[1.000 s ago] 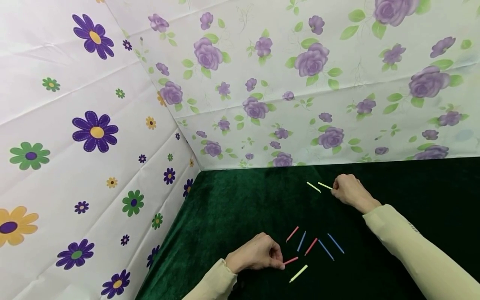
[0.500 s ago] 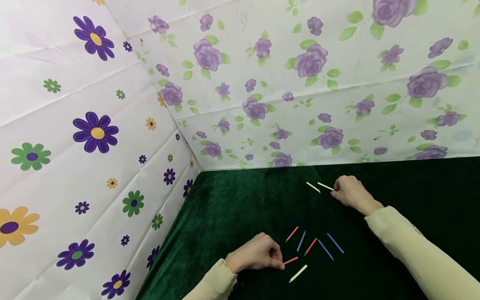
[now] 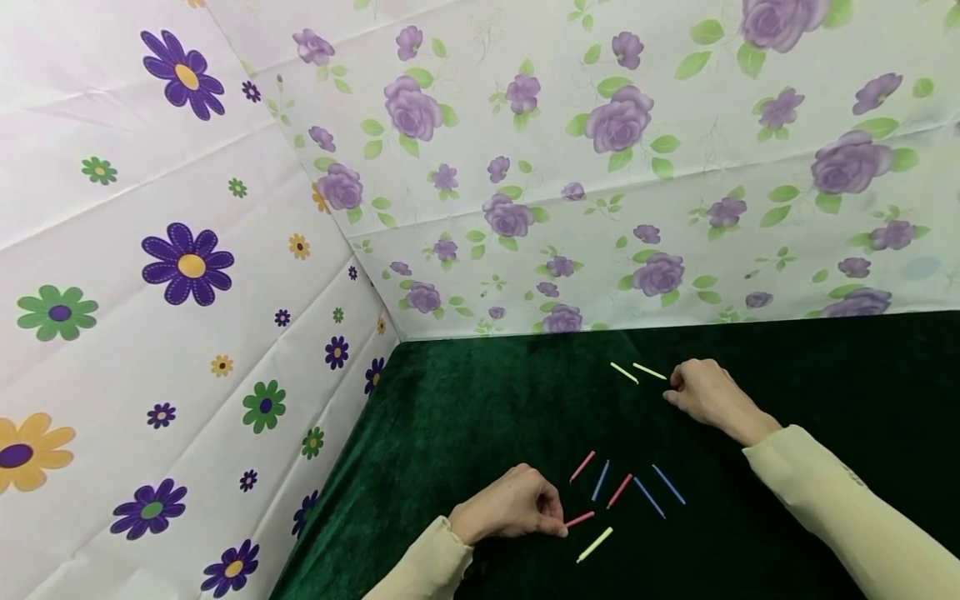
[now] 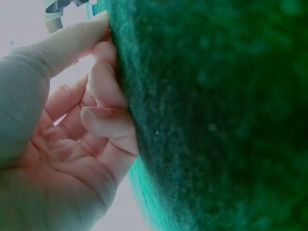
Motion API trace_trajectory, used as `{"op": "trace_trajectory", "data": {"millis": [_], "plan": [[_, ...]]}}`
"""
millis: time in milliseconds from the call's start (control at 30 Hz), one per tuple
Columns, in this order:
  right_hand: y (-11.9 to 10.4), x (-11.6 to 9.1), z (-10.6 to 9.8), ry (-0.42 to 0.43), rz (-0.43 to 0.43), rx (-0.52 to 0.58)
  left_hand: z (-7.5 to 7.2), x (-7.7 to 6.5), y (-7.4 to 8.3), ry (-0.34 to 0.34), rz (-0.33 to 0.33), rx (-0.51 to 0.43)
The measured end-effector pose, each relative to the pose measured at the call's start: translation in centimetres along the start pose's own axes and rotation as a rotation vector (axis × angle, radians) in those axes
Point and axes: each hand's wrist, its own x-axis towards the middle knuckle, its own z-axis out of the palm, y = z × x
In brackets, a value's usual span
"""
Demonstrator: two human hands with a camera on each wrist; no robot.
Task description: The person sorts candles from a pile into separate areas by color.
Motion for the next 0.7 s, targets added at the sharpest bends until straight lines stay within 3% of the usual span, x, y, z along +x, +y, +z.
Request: {"op": "trace_trajectory", "data": {"millis": [333,700], "plan": [[-0.9,-1.4,-0.3,0.015,-0.031,0.014,0.0,0.2,-0.1,-0.008,0.005,-0.004],[-3.4,-3.1,-0.4,0.020,-0.066,0.029,0.0,0.2,0.1,-0.004,0.003,-0.014]]}}
